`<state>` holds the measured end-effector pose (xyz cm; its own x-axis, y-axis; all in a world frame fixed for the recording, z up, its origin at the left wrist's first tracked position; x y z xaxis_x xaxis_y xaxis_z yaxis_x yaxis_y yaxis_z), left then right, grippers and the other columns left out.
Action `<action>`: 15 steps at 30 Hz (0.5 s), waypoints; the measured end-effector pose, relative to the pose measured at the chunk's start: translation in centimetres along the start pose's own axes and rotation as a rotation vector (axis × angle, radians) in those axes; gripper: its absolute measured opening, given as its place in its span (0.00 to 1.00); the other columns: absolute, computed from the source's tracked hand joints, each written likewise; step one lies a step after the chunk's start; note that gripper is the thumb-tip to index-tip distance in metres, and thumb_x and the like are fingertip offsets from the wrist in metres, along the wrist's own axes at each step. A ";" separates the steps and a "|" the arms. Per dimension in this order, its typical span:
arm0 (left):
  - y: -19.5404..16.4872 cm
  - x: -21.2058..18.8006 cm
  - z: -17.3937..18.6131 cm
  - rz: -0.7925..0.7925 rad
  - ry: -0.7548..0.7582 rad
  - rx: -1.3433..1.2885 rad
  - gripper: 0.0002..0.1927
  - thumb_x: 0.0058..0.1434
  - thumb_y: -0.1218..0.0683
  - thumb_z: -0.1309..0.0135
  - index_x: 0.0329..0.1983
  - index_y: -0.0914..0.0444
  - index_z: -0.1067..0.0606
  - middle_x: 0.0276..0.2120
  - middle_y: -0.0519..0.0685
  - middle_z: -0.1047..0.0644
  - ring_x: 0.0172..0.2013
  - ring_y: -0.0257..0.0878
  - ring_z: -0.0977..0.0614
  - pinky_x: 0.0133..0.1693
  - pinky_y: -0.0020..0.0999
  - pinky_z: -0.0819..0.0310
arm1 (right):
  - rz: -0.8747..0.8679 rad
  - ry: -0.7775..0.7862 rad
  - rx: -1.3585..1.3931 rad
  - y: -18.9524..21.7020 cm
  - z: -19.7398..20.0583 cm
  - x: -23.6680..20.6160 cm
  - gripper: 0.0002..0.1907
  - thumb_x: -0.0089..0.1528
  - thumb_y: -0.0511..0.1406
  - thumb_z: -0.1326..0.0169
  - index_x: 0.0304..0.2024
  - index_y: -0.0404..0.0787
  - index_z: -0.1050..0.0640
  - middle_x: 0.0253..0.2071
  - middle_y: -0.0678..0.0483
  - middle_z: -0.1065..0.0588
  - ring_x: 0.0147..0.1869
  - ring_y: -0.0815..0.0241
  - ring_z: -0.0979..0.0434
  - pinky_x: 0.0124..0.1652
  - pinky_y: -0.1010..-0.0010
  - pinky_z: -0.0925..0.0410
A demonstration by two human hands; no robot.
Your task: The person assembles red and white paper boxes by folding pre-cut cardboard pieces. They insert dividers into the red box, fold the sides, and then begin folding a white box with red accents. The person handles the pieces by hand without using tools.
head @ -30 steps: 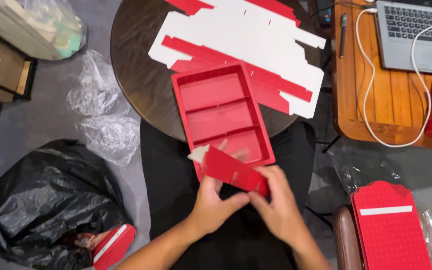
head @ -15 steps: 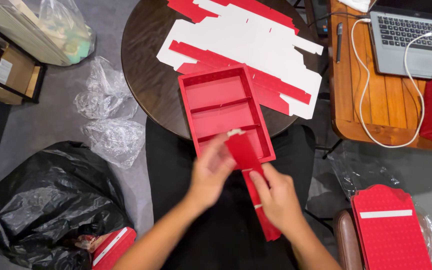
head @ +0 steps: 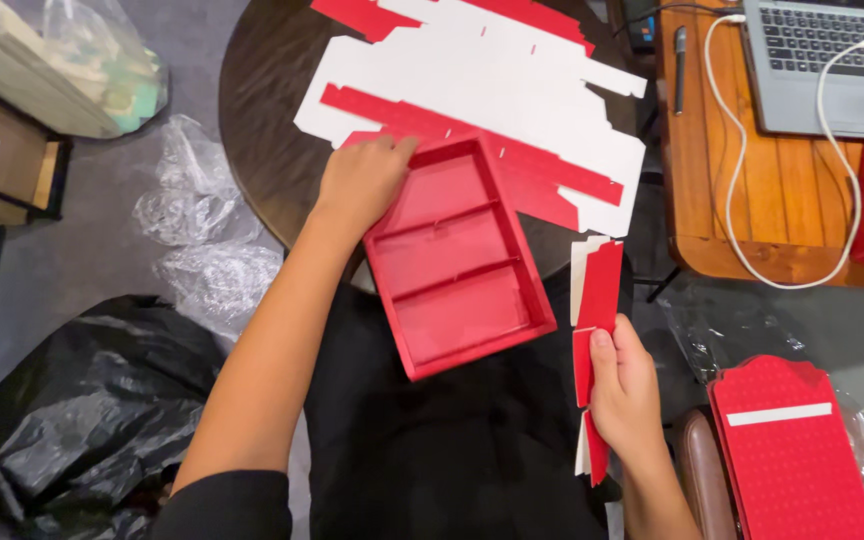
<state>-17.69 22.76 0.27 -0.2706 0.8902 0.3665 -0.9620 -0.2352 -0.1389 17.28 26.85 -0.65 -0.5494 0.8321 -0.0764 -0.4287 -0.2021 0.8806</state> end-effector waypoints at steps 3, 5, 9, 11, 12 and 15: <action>0.5 -0.6 -1.8 0.054 0.045 0.085 0.03 0.59 0.60 0.45 0.35 0.63 0.26 0.28 0.57 0.20 0.30 0.55 0.16 0.30 0.48 0.22 | 0.094 0.008 -0.108 0.5 1.4 1.0 0.11 0.72 0.37 0.58 0.44 0.37 0.25 0.24 0.50 0.26 0.26 0.64 0.26 0.29 0.71 0.35; 0.2 -2.5 -1.9 0.085 0.023 0.079 0.03 0.56 0.61 0.45 0.33 0.64 0.27 0.26 0.58 0.20 0.27 0.56 0.17 0.29 0.49 0.22 | 0.224 0.011 -0.244 2.0 1.8 1.9 0.09 0.72 0.36 0.55 0.42 0.36 0.27 0.25 0.46 0.25 0.28 0.54 0.23 0.29 0.67 0.35; -1.3 -6.3 -1.0 0.264 0.190 0.059 0.12 0.61 0.58 0.46 0.45 0.69 0.26 0.29 0.61 0.19 0.30 0.58 0.16 0.33 0.50 0.20 | 0.537 0.053 -0.652 6.7 0.2 3.7 0.13 0.69 0.39 0.47 0.37 0.36 0.30 0.23 0.42 0.27 0.28 0.39 0.26 0.26 0.56 0.37; -2.6 -7.0 1.9 0.309 0.129 0.028 0.23 0.60 0.55 0.44 0.56 0.74 0.27 0.36 0.63 0.19 0.39 0.60 0.16 0.35 0.49 0.20 | 0.710 0.104 -0.818 9.2 -1.8 4.6 0.16 0.66 0.42 0.44 0.33 0.38 0.31 0.19 0.45 0.29 0.23 0.42 0.27 0.23 0.55 0.37; -3.4 -7.0 4.5 0.288 -0.015 -0.012 0.32 0.57 0.54 0.42 0.62 0.76 0.29 0.42 0.64 0.20 0.46 0.61 0.18 0.37 0.49 0.20 | 0.798 0.135 -0.882 10.4 -3.0 5.0 0.17 0.66 0.43 0.43 0.32 0.38 0.32 0.18 0.47 0.29 0.21 0.45 0.27 0.22 0.56 0.36; -7.2 -6.1 10.5 -0.035 -0.305 -0.132 0.26 0.62 0.59 0.44 0.64 0.68 0.29 0.57 0.59 0.23 0.60 0.55 0.21 0.62 0.45 0.29 | 1.002 0.191 -1.016 12.7 -6.3 6.0 0.19 0.64 0.46 0.41 0.31 0.40 0.31 0.16 0.52 0.32 0.17 0.50 0.28 0.19 0.60 0.36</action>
Point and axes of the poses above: each hand's wrist, its own x-axis towards the middle knuckle, its own z-axis out of the back of the hand, y = z × x, the point moved 10 cm from there along x, towards the middle knuckle
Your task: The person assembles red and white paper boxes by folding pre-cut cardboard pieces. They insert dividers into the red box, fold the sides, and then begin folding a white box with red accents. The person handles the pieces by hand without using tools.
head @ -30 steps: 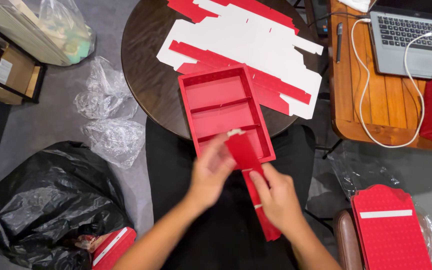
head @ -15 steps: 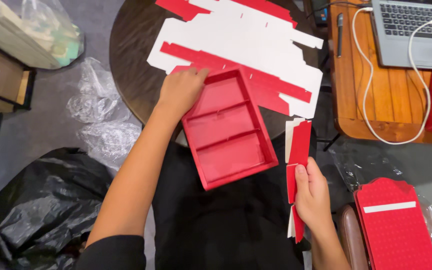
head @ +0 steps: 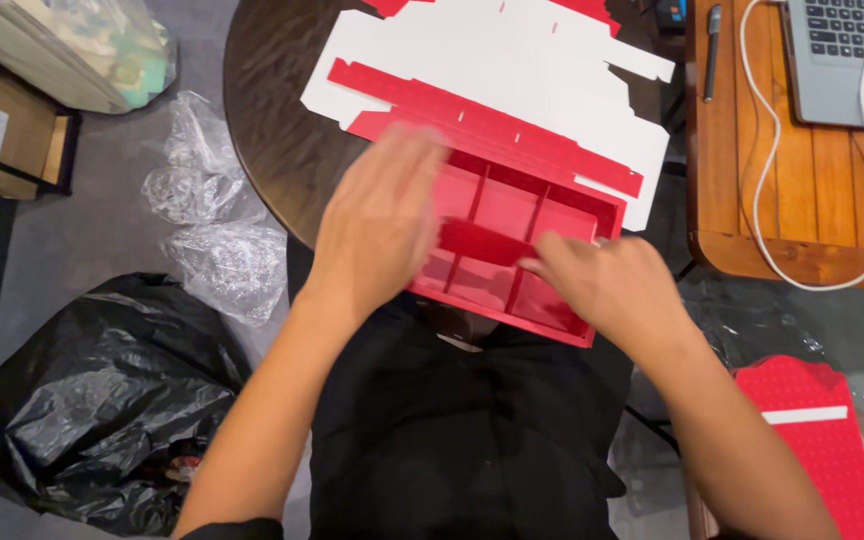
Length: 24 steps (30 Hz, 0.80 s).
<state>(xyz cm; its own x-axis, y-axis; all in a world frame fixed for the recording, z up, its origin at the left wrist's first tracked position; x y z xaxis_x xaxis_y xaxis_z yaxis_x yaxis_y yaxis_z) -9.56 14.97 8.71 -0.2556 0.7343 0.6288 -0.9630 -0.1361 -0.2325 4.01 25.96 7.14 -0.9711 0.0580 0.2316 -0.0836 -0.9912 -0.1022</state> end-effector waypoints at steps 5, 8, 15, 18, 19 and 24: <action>-3.5 1.2 -5.4 -0.278 0.484 -0.063 0.03 0.61 0.56 0.42 0.38 0.60 0.22 0.31 0.49 0.20 0.39 0.47 0.17 0.45 0.46 0.26 | 0.118 -0.015 0.016 0.6 -0.8 2.3 0.19 0.62 0.46 0.40 0.31 0.41 0.31 0.19 0.54 0.31 0.19 0.52 0.27 0.20 0.61 0.36; -2.0 1.8 -5.9 -0.276 0.408 -0.129 0.07 0.49 0.58 0.43 0.32 0.60 0.25 0.31 0.50 0.19 0.35 0.50 0.17 0.35 0.47 0.26 | 0.033 -0.022 0.133 -1.2 -1.1 1.6 0.16 0.61 0.45 0.40 0.33 0.41 0.28 0.22 0.53 0.29 0.25 0.49 0.25 0.23 0.59 0.34; 1.9 0.7 -8.9 -0.134 0.480 -0.191 0.09 0.58 0.57 0.45 0.41 0.59 0.20 0.31 0.51 0.20 0.33 0.54 0.19 0.32 0.49 0.27 | -0.105 -0.004 0.266 -3.5 -2.1 -0.8 0.08 0.62 0.37 0.41 0.40 0.39 0.22 0.36 0.48 0.25 0.41 0.48 0.23 0.36 0.58 0.29; 2.0 0.7 -8.8 -0.124 0.437 -0.241 0.09 0.59 0.57 0.45 0.42 0.59 0.20 0.34 0.51 0.19 0.34 0.54 0.19 0.32 0.49 0.27 | -0.124 -0.013 0.278 -3.6 -2.1 -1.2 0.09 0.61 0.36 0.40 0.40 0.38 0.23 0.36 0.48 0.25 0.41 0.46 0.23 0.37 0.56 0.29; 2.0 0.6 -8.9 -0.125 0.444 -0.244 0.09 0.58 0.57 0.44 0.41 0.60 0.20 0.33 0.51 0.19 0.34 0.54 0.19 0.32 0.50 0.28 | -0.130 -0.013 0.293 -3.7 -2.1 -1.3 0.09 0.60 0.36 0.40 0.39 0.38 0.23 0.35 0.48 0.24 0.40 0.45 0.22 0.37 0.56 0.30; 1.0 0.4 -9.4 -0.203 0.446 -0.196 0.05 0.59 0.54 0.43 0.37 0.57 0.20 0.31 0.47 0.20 0.38 0.48 0.19 0.39 0.46 0.30 | -0.159 -0.018 0.276 -4.2 -2.2 -1.8 0.07 0.63 0.34 0.42 0.40 0.38 0.24 0.35 0.48 0.23 0.40 0.44 0.21 0.36 0.55 0.30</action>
Point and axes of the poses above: each hand's wrist, its own x-axis towards the middle knuckle, its own z-axis out of the back of the hand, y = z × x, the point moved 10 cm from there along x, towards the middle knuckle
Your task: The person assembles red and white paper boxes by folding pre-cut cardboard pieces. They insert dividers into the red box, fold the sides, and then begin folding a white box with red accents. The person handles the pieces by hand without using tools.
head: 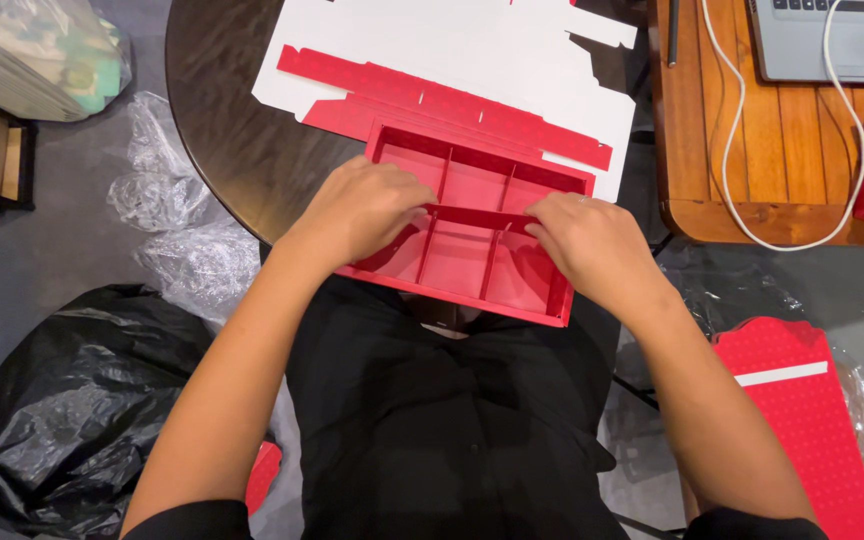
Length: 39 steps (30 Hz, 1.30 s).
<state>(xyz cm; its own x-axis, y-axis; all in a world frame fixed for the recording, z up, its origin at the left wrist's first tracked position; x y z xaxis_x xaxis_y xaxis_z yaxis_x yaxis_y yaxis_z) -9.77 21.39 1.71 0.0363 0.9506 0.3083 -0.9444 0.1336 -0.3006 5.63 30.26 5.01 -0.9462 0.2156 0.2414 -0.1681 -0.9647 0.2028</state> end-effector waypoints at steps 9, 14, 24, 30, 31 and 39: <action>-0.2 -0.1 -1.7 -0.011 0.026 0.188 0.05 0.60 0.57 0.46 0.37 0.56 0.20 0.30 0.43 0.20 0.40 0.41 0.20 0.42 0.41 0.35 | -0.001 -0.028 -0.016 0.1 -0.5 -0.7 0.08 0.64 0.34 0.42 0.41 0.36 0.25 0.34 0.47 0.23 0.39 0.44 0.21 0.34 0.56 0.30; -0.4 -0.2 -2.0 -0.029 -0.007 0.158 0.08 0.59 0.58 0.46 0.39 0.56 0.20 0.32 0.43 0.20 0.40 0.42 0.20 0.44 0.40 0.35 | 0.005 -0.019 -0.064 0.7 -0.2 -0.9 0.07 0.63 0.34 0.41 0.39 0.36 0.24 0.33 0.48 0.24 0.38 0.46 0.21 0.34 0.58 0.29; 0.2 -0.1 -4.0 0.008 0.069 0.138 0.06 0.63 0.58 0.50 0.38 0.57 0.22 0.32 0.45 0.21 0.40 0.43 0.20 0.45 0.41 0.35 | -0.006 0.008 -0.148 1.2 -0.1 -0.7 0.07 0.61 0.34 0.41 0.38 0.37 0.25 0.32 0.50 0.26 0.38 0.48 0.21 0.35 0.59 0.29; 0.0 -0.4 -4.3 -0.026 0.038 0.191 0.05 0.62 0.57 0.49 0.39 0.57 0.23 0.31 0.47 0.21 0.40 0.46 0.20 0.55 0.46 0.34 | 0.003 0.038 -0.203 1.6 -0.2 -0.7 0.06 0.61 0.34 0.43 0.38 0.38 0.25 0.32 0.50 0.27 0.38 0.50 0.21 0.34 0.60 0.29; 0.0 -0.5 -4.2 -0.027 0.032 0.186 0.05 0.63 0.56 0.48 0.40 0.57 0.23 0.31 0.48 0.22 0.40 0.47 0.20 0.57 0.46 0.34 | 0.003 0.045 -0.210 1.7 -0.2 -0.7 0.06 0.61 0.34 0.43 0.37 0.38 0.25 0.32 0.50 0.27 0.38 0.50 0.21 0.34 0.60 0.29; -0.5 -0.8 -2.7 0.009 -0.081 0.069 0.15 0.62 0.43 0.41 0.37 0.60 0.23 0.26 0.51 0.23 0.34 0.50 0.22 0.64 0.54 0.38 | -0.001 0.031 -0.227 2.1 -0.1 -0.7 0.06 0.61 0.34 0.43 0.38 0.38 0.25 0.32 0.51 0.27 0.39 0.51 0.20 0.33 0.61 0.28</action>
Point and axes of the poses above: each hand's wrist, its own x-axis towards the middle knuckle, its own z-axis out of the back of the hand, y = z × x, the point moved 10 cm from there along x, towards the middle knuckle
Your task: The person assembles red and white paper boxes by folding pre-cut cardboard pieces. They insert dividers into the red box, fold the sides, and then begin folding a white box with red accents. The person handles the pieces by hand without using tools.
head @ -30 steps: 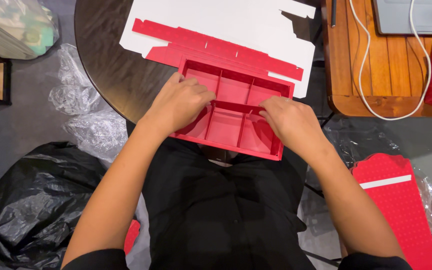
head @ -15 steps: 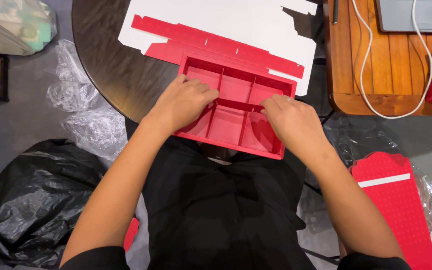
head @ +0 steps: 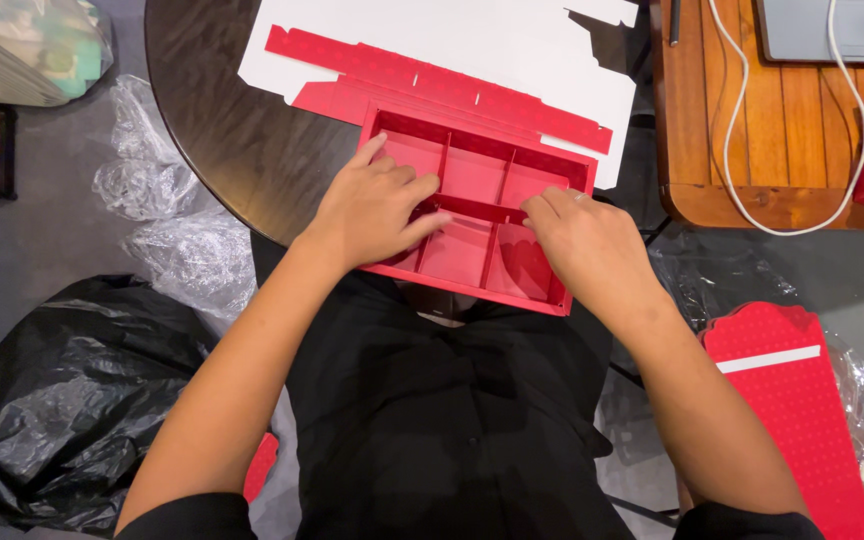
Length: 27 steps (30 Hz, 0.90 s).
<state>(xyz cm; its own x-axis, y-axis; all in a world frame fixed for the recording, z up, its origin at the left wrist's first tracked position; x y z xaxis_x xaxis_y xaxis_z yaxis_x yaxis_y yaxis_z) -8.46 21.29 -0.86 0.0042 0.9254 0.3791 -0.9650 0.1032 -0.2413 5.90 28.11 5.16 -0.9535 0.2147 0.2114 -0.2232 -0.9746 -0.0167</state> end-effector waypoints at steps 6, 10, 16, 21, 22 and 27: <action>-0.2 -0.1 0.0 0.026 -0.065 0.031 0.15 0.56 0.48 0.40 0.40 0.62 0.22 0.26 0.50 0.23 0.33 0.49 0.21 0.66 0.56 0.40 | -0.015 0.021 -0.003 -0.1 -0.1 0.0 0.06 0.62 0.34 0.43 0.38 0.38 0.25 0.32 0.51 0.27 0.38 0.51 0.21 0.32 0.61 0.29; -0.4 -0.1 -0.2 0.032 -0.084 0.061 0.12 0.55 0.50 0.41 0.38 0.61 0.22 0.26 0.50 0.23 0.33 0.48 0.21 0.67 0.57 0.40 | -0.005 -0.009 0.023 0.1 0.1 0.0 0.06 0.62 0.34 0.43 0.38 0.38 0.25 0.32 0.51 0.27 0.39 0.51 0.21 0.33 0.61 0.29; -0.3 -0.1 -0.7 0.060 -0.022 0.078 0.13 0.56 0.49 0.41 0.39 0.62 0.24 0.28 0.50 0.22 0.35 0.48 0.20 0.67 0.56 0.41 | -0.002 -0.010 -0.023 0.0 -0.5 0.0 0.05 0.62 0.34 0.44 0.38 0.39 0.26 0.32 0.51 0.27 0.38 0.52 0.20 0.32 0.61 0.29; -1.0 0.0 -0.5 0.032 0.005 0.167 0.18 0.60 0.47 0.41 0.45 0.62 0.27 0.33 0.50 0.23 0.38 0.47 0.20 0.64 0.57 0.40 | -0.032 0.019 -0.072 -0.3 -1.1 0.0 0.04 0.61 0.33 0.44 0.37 0.40 0.26 0.32 0.52 0.27 0.38 0.53 0.20 0.31 0.62 0.28; -1.3 -0.1 -0.3 0.018 -0.005 0.168 0.17 0.60 0.47 0.41 0.47 0.61 0.27 0.33 0.50 0.23 0.38 0.47 0.20 0.63 0.57 0.40 | -0.038 0.021 -0.078 -0.3 -1.2 0.0 0.04 0.61 0.32 0.44 0.37 0.40 0.26 0.32 0.53 0.27 0.38 0.53 0.20 0.31 0.63 0.28; -1.8 -0.1 0.5 -0.011 -0.055 0.024 0.12 0.59 0.53 0.42 0.45 0.58 0.25 0.37 0.49 0.24 0.42 0.46 0.21 0.56 0.54 0.35 | -0.043 0.017 -0.061 -0.3 -1.0 0.1 0.04 0.62 0.33 0.44 0.37 0.39 0.26 0.32 0.52 0.26 0.38 0.53 0.20 0.31 0.62 0.28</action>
<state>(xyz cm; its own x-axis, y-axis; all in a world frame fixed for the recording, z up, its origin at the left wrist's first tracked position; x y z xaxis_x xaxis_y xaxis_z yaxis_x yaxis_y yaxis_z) -6.86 20.86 0.01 0.0008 0.9029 0.4298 -0.9709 0.1037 -0.2161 5.65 28.47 4.17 -0.9459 0.2581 0.1967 -0.2756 -0.9589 -0.0675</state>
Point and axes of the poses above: each hand's wrist, its own x-axis towards the middle knuckle, its own z-axis out of the back of the hand, y = z × x, the point moved 10 cm from there along x, towards the middle knuckle
